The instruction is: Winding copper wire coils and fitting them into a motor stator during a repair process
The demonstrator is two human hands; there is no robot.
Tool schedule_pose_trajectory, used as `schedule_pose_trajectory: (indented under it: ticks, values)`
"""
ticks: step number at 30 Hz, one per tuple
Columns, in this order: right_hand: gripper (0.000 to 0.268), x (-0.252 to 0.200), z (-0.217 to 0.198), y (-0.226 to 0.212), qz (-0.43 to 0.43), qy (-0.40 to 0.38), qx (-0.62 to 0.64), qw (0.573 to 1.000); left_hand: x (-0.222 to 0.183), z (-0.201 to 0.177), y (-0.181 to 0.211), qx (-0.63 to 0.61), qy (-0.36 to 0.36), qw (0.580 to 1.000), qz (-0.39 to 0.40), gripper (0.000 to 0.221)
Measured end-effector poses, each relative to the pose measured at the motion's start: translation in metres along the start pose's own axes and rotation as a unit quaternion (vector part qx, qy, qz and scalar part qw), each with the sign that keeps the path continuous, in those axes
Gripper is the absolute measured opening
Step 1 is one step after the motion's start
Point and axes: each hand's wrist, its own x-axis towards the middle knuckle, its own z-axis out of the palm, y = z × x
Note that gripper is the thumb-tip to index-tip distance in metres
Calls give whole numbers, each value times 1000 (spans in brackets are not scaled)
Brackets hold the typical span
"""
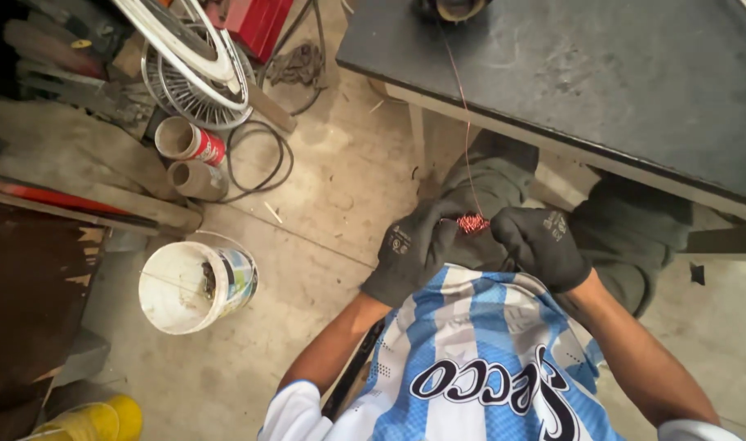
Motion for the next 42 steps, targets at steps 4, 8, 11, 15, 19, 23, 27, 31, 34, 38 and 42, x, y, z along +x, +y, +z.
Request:
schedule_pose_trajectory:
  ticks: [4,8,11,15,19,23,27,31,34,38,42]
  values:
    - [36,9,-3,-18,6,8,34,999,-10,15,-39,51,-42,997,30,26]
    - [36,7,1,-20,-4,8,87,996,-14,9,-31,37,-56,997,49,31]
    - [39,16,-10,-50,-12,83,55,995,-18,20,-62,54,-85,992,75,39]
    - [47,21,-14,-37,-51,70,92,992,-5,11,-50,66,-66,991,94,42]
    - [41,8,0,-37,-12,71,113,991,-15,13,-50,84,-85,989,82,38]
    - [43,12,0,-27,-7,45,141,989,-7,12,-40,82,-69,990,86,37]
    - [40,9,12,-18,-2,59,114,992,-16,26,-60,99,-57,989,94,37]
    - [39,11,7,-29,-11,84,120,989,-14,21,-51,90,-57,992,69,34]
    - [40,13,5,-35,-20,100,134,986,-14,21,-50,87,-53,992,68,32]
    - [43,15,0,-39,-40,112,137,983,-14,23,-52,97,-50,991,79,31]
    - [43,14,4,-34,-43,116,131,984,-14,24,-54,91,-61,992,68,30]
